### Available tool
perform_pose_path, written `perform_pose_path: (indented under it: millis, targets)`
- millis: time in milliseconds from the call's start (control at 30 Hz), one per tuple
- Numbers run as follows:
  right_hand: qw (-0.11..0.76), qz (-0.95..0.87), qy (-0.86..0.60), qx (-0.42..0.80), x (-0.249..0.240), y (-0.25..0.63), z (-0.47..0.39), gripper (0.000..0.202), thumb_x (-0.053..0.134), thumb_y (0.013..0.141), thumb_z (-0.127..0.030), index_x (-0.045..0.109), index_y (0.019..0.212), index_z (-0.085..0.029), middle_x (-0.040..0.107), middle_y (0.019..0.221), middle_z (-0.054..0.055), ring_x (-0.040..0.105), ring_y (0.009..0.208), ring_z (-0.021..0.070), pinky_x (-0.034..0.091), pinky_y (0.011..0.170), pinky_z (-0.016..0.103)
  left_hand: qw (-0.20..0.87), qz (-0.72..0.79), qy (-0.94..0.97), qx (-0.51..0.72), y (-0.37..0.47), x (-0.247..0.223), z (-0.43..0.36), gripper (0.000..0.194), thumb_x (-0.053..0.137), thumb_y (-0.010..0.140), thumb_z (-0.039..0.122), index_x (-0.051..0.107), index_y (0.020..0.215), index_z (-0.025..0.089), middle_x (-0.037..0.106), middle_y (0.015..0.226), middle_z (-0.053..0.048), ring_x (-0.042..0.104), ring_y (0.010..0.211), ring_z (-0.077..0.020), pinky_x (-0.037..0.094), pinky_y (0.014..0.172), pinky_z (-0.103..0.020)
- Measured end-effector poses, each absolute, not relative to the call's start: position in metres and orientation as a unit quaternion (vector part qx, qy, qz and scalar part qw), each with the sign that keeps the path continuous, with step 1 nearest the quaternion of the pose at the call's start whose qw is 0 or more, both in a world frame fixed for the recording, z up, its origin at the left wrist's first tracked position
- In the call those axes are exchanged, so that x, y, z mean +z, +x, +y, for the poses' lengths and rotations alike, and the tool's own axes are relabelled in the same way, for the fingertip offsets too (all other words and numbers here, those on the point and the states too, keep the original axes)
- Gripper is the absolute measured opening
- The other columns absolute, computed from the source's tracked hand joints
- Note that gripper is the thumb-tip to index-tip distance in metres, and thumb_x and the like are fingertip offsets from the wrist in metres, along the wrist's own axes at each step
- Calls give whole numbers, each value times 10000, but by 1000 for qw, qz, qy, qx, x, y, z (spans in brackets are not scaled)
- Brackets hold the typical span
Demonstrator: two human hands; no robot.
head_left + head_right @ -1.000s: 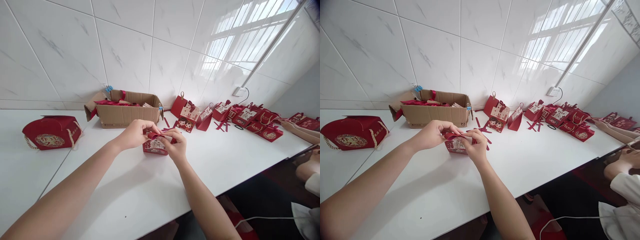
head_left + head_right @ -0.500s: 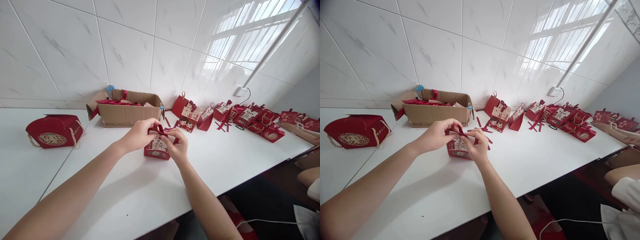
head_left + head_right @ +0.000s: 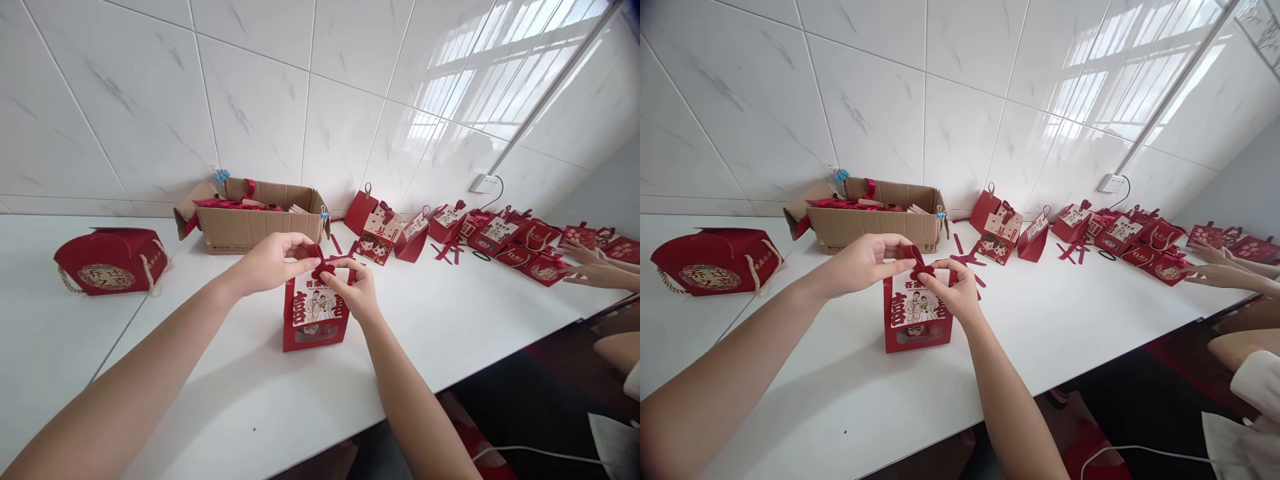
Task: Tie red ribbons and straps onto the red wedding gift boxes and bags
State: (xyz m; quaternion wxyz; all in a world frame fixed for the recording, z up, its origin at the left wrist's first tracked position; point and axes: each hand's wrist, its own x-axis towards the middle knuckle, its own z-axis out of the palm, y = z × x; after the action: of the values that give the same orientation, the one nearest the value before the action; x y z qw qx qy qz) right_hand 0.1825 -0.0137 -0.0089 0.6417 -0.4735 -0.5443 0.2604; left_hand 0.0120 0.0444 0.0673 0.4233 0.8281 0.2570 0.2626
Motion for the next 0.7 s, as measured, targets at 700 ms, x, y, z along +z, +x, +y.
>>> perform_pose_path:
  millis: [700]
  targets:
    - [637,-565,-459,252,-14,177,-17,220,724,709,-377,623,784,-196,681,775,18,635,693,168,512,627,294,369,291,811,348,22,69,28,179,662,769,330,695,839,169,723,777,-31,673,683,-173,544,602,-263]
